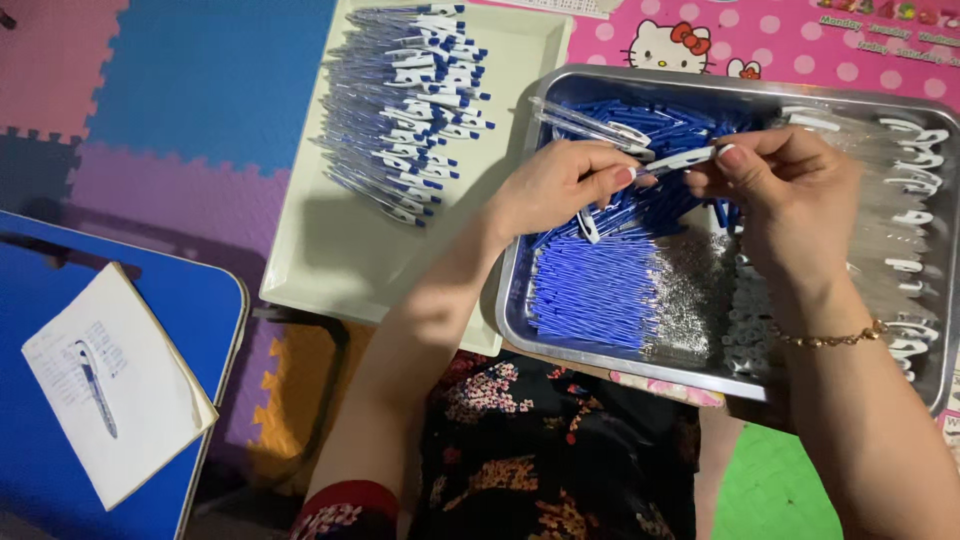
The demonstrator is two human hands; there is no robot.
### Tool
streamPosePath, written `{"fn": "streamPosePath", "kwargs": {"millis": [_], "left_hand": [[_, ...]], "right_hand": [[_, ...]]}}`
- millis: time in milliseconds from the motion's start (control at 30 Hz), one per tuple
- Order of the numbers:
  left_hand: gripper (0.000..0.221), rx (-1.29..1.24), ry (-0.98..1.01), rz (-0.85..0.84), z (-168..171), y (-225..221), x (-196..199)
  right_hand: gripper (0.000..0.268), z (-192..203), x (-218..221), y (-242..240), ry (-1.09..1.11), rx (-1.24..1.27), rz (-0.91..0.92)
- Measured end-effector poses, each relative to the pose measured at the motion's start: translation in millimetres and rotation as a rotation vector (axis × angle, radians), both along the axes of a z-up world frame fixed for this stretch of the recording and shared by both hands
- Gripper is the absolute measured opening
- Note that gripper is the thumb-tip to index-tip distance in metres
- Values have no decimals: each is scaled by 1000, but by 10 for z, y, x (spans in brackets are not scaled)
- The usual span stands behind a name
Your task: The person assembles pens by inserting ink refills into blue pen bodies and then placing the completed units into a tray.
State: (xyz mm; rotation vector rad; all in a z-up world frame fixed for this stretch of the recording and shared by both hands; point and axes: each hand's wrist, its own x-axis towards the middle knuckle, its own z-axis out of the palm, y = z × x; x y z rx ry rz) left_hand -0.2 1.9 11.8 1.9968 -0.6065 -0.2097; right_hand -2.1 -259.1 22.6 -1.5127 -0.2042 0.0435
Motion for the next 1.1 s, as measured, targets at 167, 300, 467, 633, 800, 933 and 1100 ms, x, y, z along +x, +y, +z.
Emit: {"fn": "streamPosePath", "kwargs": {"millis": [167,300,467,633,800,933,1100], "left_hand": [[34,20,3,-5,35,14,-27],[37,30,34,-14,56,29,2],[38,-6,88,-28,76,39,-4],[38,-52,159,-23,105,40,-15],[37,26,133,15,156,28,-29],[39,56,116,21,206,26,-46],[38,47,98,-5,218,25,-51]], "right_hand": [[14,20,-31,-37,10,16,36],[15,-5,20,-77,-41,-9,82],[20,-13,-4,-74,-52,-19,72],[11,-4,-22,-14,-51,-47,24],[16,1,-33,-10,-46,18,36],[16,4,-31,-40,-63,-18,28],[20,-11,-15,-82,-83,-37,66]]}}
